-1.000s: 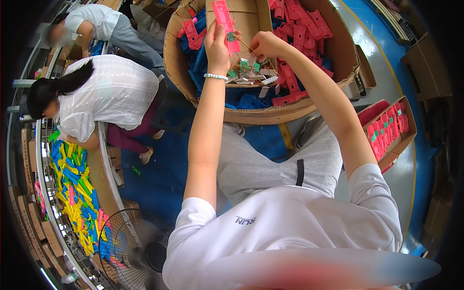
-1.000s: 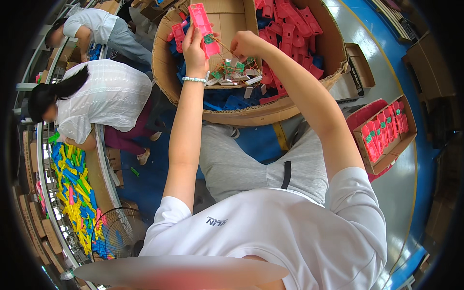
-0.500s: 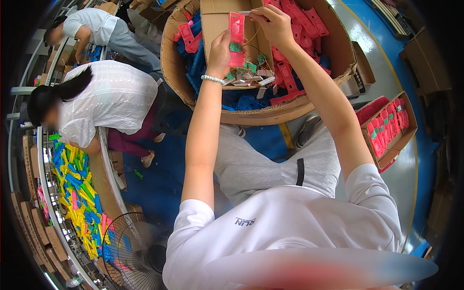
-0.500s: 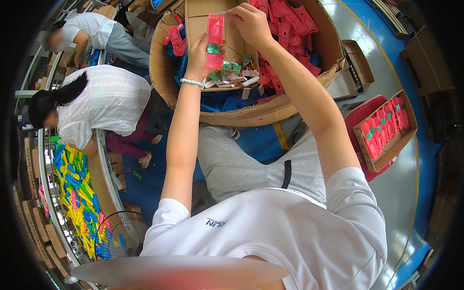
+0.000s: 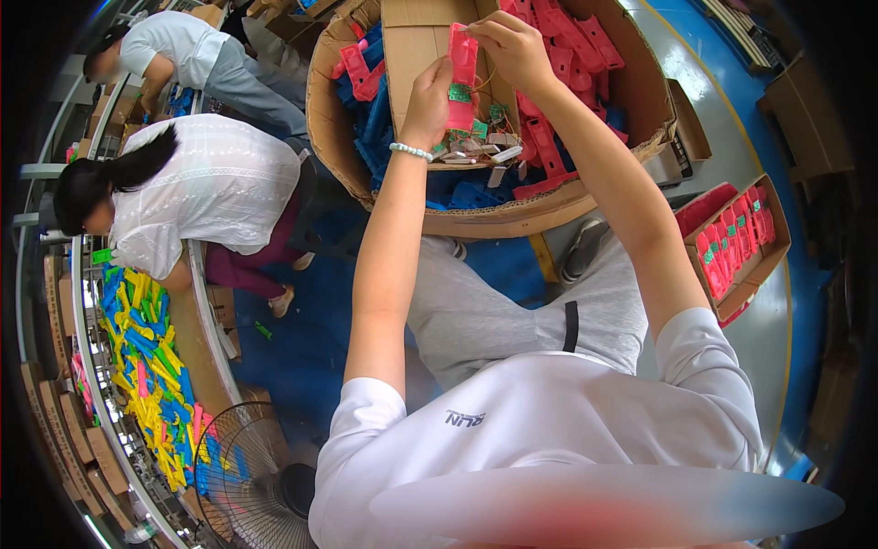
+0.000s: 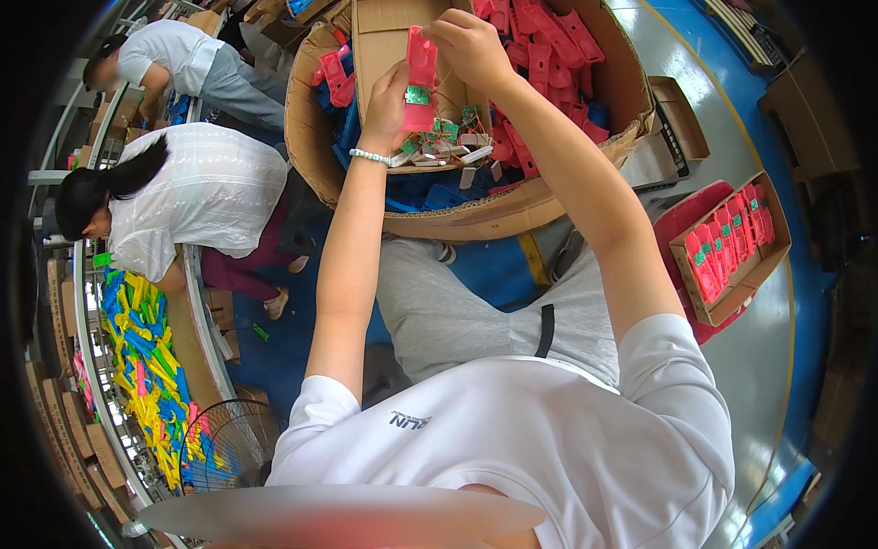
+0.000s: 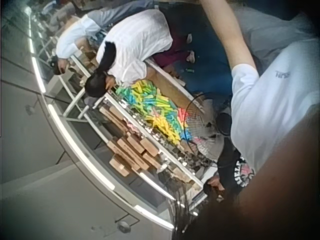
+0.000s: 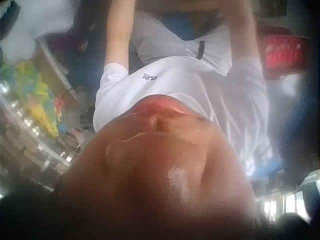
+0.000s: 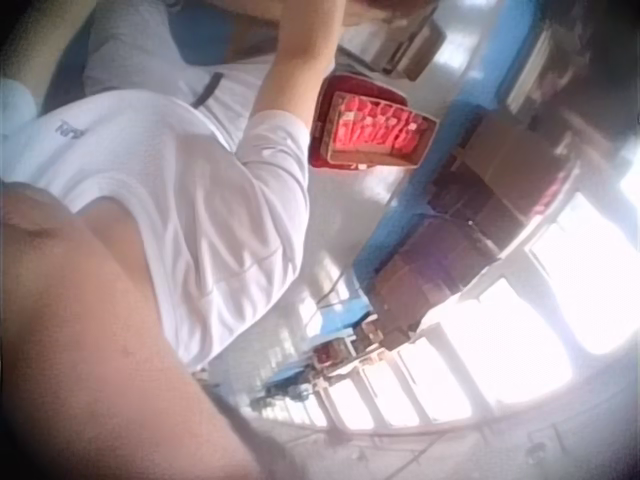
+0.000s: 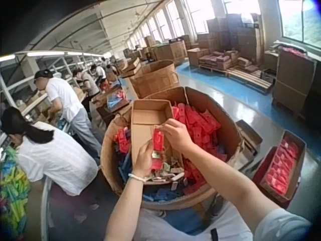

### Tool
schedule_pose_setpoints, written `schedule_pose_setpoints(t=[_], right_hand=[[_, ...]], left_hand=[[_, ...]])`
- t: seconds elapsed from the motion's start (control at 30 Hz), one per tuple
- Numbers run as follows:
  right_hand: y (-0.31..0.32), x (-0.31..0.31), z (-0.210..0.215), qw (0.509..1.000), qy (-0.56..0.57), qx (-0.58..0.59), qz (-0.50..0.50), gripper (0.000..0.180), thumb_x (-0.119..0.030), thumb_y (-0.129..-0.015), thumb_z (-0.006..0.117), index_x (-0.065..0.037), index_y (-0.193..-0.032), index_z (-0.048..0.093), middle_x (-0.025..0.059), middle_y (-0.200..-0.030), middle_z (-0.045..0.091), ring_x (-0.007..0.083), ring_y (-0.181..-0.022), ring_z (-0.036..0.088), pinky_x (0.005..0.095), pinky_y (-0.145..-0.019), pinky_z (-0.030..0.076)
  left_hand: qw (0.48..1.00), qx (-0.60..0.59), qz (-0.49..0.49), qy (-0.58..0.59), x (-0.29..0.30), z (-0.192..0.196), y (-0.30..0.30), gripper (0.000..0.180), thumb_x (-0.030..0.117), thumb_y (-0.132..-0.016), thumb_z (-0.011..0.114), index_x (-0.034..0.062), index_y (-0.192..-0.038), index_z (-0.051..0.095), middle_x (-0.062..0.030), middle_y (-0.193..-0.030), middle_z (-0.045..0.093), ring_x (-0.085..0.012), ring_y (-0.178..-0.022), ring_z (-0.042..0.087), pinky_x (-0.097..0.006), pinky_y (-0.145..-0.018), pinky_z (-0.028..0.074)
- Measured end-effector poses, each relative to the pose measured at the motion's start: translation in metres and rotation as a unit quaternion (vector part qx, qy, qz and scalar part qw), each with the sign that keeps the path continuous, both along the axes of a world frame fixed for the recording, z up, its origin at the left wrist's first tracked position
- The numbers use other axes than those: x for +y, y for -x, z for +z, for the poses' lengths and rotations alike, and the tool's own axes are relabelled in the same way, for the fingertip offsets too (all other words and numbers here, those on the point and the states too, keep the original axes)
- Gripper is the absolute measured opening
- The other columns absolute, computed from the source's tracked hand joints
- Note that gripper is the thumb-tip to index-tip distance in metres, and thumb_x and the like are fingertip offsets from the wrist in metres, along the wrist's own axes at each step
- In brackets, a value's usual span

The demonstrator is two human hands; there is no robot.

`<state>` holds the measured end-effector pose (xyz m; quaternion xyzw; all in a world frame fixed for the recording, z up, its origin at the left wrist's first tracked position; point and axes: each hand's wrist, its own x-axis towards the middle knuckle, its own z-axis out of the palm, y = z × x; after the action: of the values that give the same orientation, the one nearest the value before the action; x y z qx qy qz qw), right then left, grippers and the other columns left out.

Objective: The person assembles electronic components and wiring into pink and blue plastic housings by hand.

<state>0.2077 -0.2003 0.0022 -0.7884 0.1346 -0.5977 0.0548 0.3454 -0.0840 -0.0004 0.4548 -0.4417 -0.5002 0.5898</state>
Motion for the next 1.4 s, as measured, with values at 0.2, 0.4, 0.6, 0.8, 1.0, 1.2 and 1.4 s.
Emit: schedule_pose_setpoints(t=[0.2,0.4,0.6,0.8,1.0,1.2,1.4], right_hand=[[0.003,-0.011,-0.009,0.925,-0.362,-0.068,0.095,0.015,-0.013,-0.08,0.075,-0.003,-0.091,0.075,0.0023,-0.077,0.068,0.0111,-0.071,0.061,0.0255,-0.064,0.048],[0.001,-0.009,0.001,0.731,-0.539,-0.198,0.37,0.033,-0.006,-0.087,0.067,-0.003,-0.121,0.064,0.0067,-0.112,0.068,0.0134,-0.097,0.065,0.0257,-0.086,0.05],[0.002,-0.002,-0.008,0.937,-0.314,-0.029,0.148,0.035,0.003,-0.084,0.062,-0.002,-0.119,0.064,0.0062,-0.098,0.068,0.0101,-0.085,0.063,0.0237,-0.074,0.05],[0.007,-0.011,-0.006,0.99,-0.131,-0.032,0.036,0.02,-0.004,-0.082,0.067,-0.002,-0.101,0.069,0.0066,-0.084,0.066,0.0158,-0.065,0.062,0.0285,-0.061,0.05],[-0.005,-0.014,-0.023,0.89,-0.417,-0.017,0.183,0.014,-0.006,-0.088,0.065,0.003,-0.099,0.068,0.0067,-0.085,0.069,0.0112,-0.071,0.064,0.0279,-0.064,0.052],[-0.006,0.004,-0.021,0.74,-0.528,-0.074,0.409,0.023,0.001,-0.091,0.056,0.005,-0.113,0.063,0.0073,-0.103,0.067,0.0143,-0.093,0.063,0.0284,-0.086,0.051],[-0.004,0.01,-0.009,0.666,-0.589,-0.087,0.449,0.03,-0.002,-0.091,0.059,0.005,-0.12,0.059,0.0093,-0.109,0.066,0.0166,-0.1,0.063,0.0328,-0.091,0.05]], left_hand=[[0.998,-0.016,-0.055,-0.005,0.005,0.003,0.003,0.034,0.031,-0.104,0.042,0.0006,-0.112,0.056,-0.0113,-0.089,0.066,-0.0176,-0.069,0.065,-0.032,-0.06,0.054],[0.992,0.109,-0.061,0.029,0.013,0.013,0.008,0.039,0.031,-0.104,0.037,0.0,-0.122,0.051,-0.0176,-0.094,0.064,-0.0234,-0.07,0.066,-0.036,-0.059,0.056],[0.979,0.174,-0.105,0.029,0.013,0.015,0.009,0.041,0.036,-0.103,0.039,0.003,-0.123,0.052,-0.016,-0.104,0.061,-0.0233,-0.069,0.06,-0.034,-0.059,0.051],[0.956,0.238,-0.173,0.011,0.008,0.006,0.002,0.045,0.041,-0.101,0.043,0.0008,-0.119,0.054,-0.0152,-0.098,0.061,-0.0203,-0.065,0.056,-0.03,-0.054,0.045],[0.986,0.144,-0.074,0.043,0.007,0.013,0.013,0.041,0.036,-0.103,0.04,-0.0001,-0.113,0.055,-0.016,-0.093,0.063,-0.0195,-0.062,0.059,-0.034,-0.053,0.05],[0.995,0.075,0.006,0.065,0.007,0.007,0.006,0.035,0.035,-0.104,0.04,0.0025,-0.102,0.052,-0.0139,-0.08,0.064,-0.0209,-0.059,0.064,-0.033,-0.051,0.055],[0.993,-0.011,0.073,0.097,0.0,-0.005,0.005,0.026,0.03,-0.103,0.045,0.0053,-0.11,0.045,-0.0128,-0.081,0.064,-0.0197,-0.063,0.064,-0.032,-0.054,0.053]])
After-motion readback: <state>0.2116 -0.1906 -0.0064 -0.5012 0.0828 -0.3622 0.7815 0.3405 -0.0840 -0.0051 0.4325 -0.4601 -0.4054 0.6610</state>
